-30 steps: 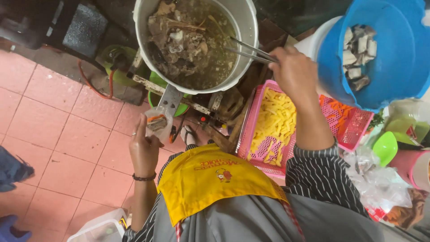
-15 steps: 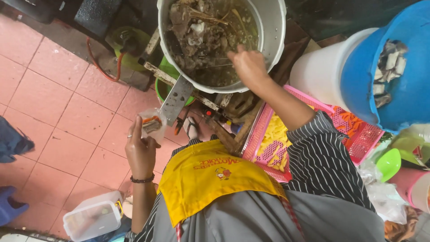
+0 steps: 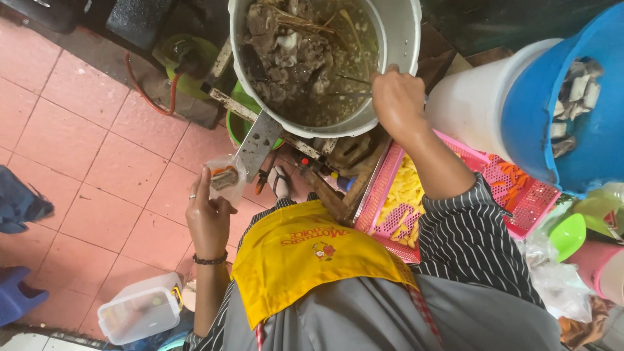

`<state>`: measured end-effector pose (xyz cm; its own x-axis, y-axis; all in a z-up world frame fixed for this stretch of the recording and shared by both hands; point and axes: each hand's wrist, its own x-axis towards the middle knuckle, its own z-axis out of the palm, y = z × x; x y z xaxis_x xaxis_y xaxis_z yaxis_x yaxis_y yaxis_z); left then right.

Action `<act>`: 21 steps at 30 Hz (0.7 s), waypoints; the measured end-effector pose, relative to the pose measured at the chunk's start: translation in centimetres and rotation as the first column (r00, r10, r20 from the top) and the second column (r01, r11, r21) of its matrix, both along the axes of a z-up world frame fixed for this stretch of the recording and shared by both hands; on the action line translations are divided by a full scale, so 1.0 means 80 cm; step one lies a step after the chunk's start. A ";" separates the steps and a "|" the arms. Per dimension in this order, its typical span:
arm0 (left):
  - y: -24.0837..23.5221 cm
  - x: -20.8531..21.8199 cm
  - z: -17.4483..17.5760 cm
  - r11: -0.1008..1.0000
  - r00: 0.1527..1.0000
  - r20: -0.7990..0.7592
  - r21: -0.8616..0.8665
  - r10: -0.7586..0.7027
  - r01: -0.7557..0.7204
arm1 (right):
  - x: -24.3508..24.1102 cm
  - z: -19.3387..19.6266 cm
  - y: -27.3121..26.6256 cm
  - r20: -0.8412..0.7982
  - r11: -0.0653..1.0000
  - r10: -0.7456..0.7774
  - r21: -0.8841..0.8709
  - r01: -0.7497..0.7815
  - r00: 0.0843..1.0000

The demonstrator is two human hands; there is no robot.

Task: The person scoops vegetable soup into a plastic bag and ties it, then places it in a basket. They walk to a prep table and pack sliced potatoes, carrots, and cooked meat into separate plastic bags using tongs and a ladle. The person repeats this process for multiple bags.

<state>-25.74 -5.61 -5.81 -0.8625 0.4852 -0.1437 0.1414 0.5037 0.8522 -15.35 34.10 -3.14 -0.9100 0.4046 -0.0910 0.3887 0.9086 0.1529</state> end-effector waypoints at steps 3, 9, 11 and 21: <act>0.000 0.000 -0.003 1.000 1.000 0.014 0.020 0.007 -0.007 | -0.005 -0.038 0.013 0.027 0.999 0.031 -0.023 -0.031 0.999; -0.003 0.000 0.005 0.996 0.998 0.063 0.087 0.020 -0.026 | -0.016 -0.008 0.015 0.023 0.996 0.018 -0.091 -0.015 1.000; -0.001 -0.002 0.011 0.977 0.992 0.125 0.210 0.021 -0.047 | -0.013 0.035 0.012 0.157 0.964 -0.151 -0.196 0.181 0.976; 0.010 -0.024 0.057 0.960 0.996 0.093 0.278 0.004 -0.030 | -0.003 0.036 0.022 -0.199 0.987 -0.090 -0.150 0.060 0.976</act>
